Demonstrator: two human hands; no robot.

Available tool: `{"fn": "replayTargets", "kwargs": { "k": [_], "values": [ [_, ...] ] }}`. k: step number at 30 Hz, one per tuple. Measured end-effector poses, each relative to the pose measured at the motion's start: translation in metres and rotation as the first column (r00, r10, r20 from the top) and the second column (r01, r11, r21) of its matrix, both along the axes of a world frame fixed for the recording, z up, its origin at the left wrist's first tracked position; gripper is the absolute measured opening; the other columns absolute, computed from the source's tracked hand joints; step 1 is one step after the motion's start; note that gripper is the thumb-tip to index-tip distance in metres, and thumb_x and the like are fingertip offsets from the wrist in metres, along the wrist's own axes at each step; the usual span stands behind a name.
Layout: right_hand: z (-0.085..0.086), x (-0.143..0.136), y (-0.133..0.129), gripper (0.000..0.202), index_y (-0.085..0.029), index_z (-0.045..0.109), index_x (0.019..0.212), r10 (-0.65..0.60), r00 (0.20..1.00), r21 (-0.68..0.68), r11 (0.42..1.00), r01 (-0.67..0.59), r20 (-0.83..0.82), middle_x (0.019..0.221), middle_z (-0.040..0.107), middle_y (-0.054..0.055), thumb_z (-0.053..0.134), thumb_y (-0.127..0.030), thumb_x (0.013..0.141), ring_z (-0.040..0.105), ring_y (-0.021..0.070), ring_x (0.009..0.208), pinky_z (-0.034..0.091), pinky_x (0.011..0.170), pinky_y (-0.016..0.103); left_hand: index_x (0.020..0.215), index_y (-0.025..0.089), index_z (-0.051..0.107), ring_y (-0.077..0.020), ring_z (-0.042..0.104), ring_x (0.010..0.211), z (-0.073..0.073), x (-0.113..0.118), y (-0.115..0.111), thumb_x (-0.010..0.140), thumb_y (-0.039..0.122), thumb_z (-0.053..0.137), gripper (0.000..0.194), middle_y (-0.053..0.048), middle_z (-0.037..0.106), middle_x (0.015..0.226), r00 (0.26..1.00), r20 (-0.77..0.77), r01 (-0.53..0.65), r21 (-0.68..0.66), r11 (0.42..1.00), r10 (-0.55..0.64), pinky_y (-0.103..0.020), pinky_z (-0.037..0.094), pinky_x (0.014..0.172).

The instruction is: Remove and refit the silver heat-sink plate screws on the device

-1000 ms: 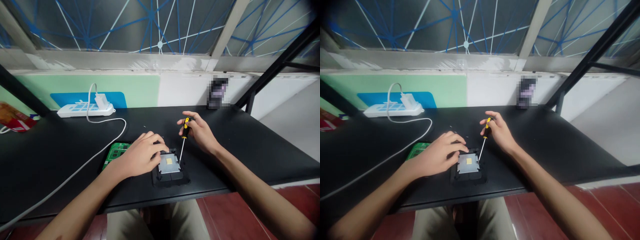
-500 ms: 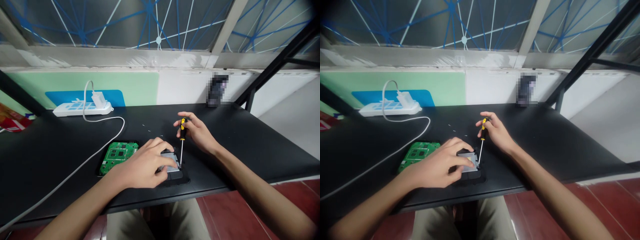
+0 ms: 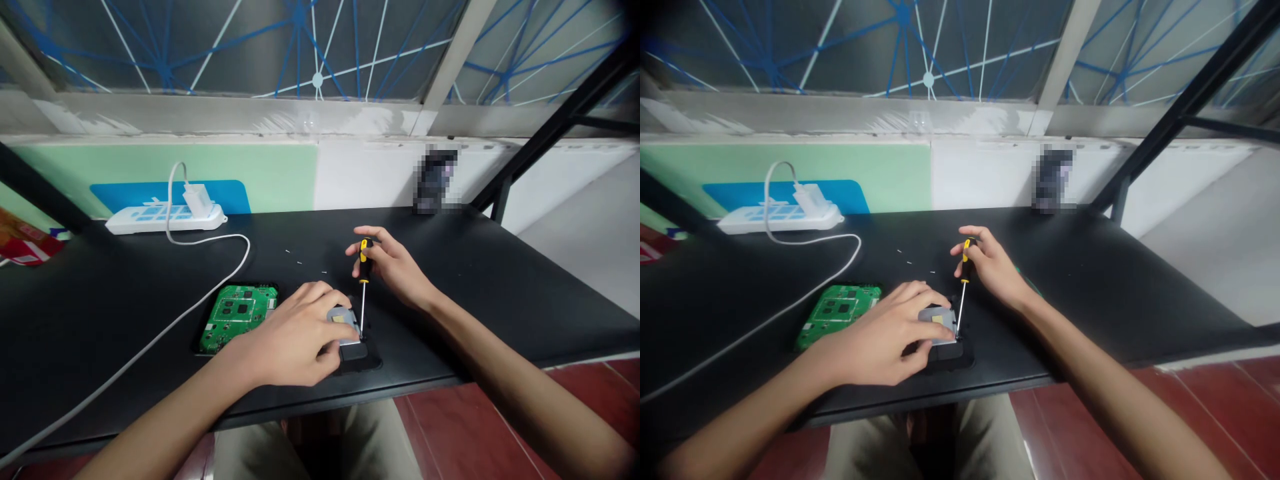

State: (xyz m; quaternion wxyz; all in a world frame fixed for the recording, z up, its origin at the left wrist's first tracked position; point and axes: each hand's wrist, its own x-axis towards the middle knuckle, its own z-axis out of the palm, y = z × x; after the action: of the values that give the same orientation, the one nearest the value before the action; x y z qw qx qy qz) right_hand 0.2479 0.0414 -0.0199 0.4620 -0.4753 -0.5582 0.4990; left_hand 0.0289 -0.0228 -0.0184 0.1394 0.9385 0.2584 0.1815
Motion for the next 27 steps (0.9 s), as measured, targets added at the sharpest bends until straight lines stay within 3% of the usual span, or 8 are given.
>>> {"fn": "replayTargets", "kwargs": {
  "k": [20, 24, 27],
  "values": [
    [0.000, 0.007, 0.004, 0.035, -0.025, 0.050, 0.119, -0.002, 1.000, 0.040, 0.999, 0.002, -0.005, 0.095, 0.069, 0.000, 0.059, -0.031, 0.086, 0.065, 0.0130, 0.061, 0.050, 0.062, 0.033, 0.108, 0.028, 0.076, -0.0273, 0.052, 0.110, -0.003, 0.001, 0.001, 0.087, 0.018, 0.058, 0.029, -0.008, 0.062, 0.117, 0.998, -0.053, 0.035, 0.112, 0.993, -0.029, -0.045, 0.040, 0.105],
    [0.002, 0.014, -0.003, 0.033, -0.026, 0.052, 0.117, -0.062, 0.997, 0.102, 0.993, 0.066, -0.039, 0.094, 0.068, -0.001, 0.064, -0.034, 0.088, 0.066, 0.0133, 0.061, 0.054, 0.063, 0.035, 0.109, 0.027, 0.075, -0.0273, 0.052, 0.111, -0.003, 0.002, 0.000, 0.088, 0.018, 0.058, 0.029, -0.008, 0.062, 0.116, 0.997, -0.069, 0.037, 0.116, 0.993, -0.029, -0.044, 0.040, 0.105],
    [0.001, 0.021, -0.016, 0.035, -0.028, 0.056, 0.118, -0.122, 0.988, 0.244, 0.959, 0.142, -0.095, 0.095, 0.068, 0.000, 0.069, -0.037, 0.088, 0.066, 0.0134, 0.062, 0.057, 0.064, 0.034, 0.109, 0.028, 0.075, -0.0273, 0.052, 0.111, -0.004, 0.002, 0.000, 0.088, 0.018, 0.057, 0.029, -0.008, 0.061, 0.116, 0.997, -0.073, 0.036, 0.110, 0.993, -0.028, -0.044, 0.041, 0.103]
  ]
}}
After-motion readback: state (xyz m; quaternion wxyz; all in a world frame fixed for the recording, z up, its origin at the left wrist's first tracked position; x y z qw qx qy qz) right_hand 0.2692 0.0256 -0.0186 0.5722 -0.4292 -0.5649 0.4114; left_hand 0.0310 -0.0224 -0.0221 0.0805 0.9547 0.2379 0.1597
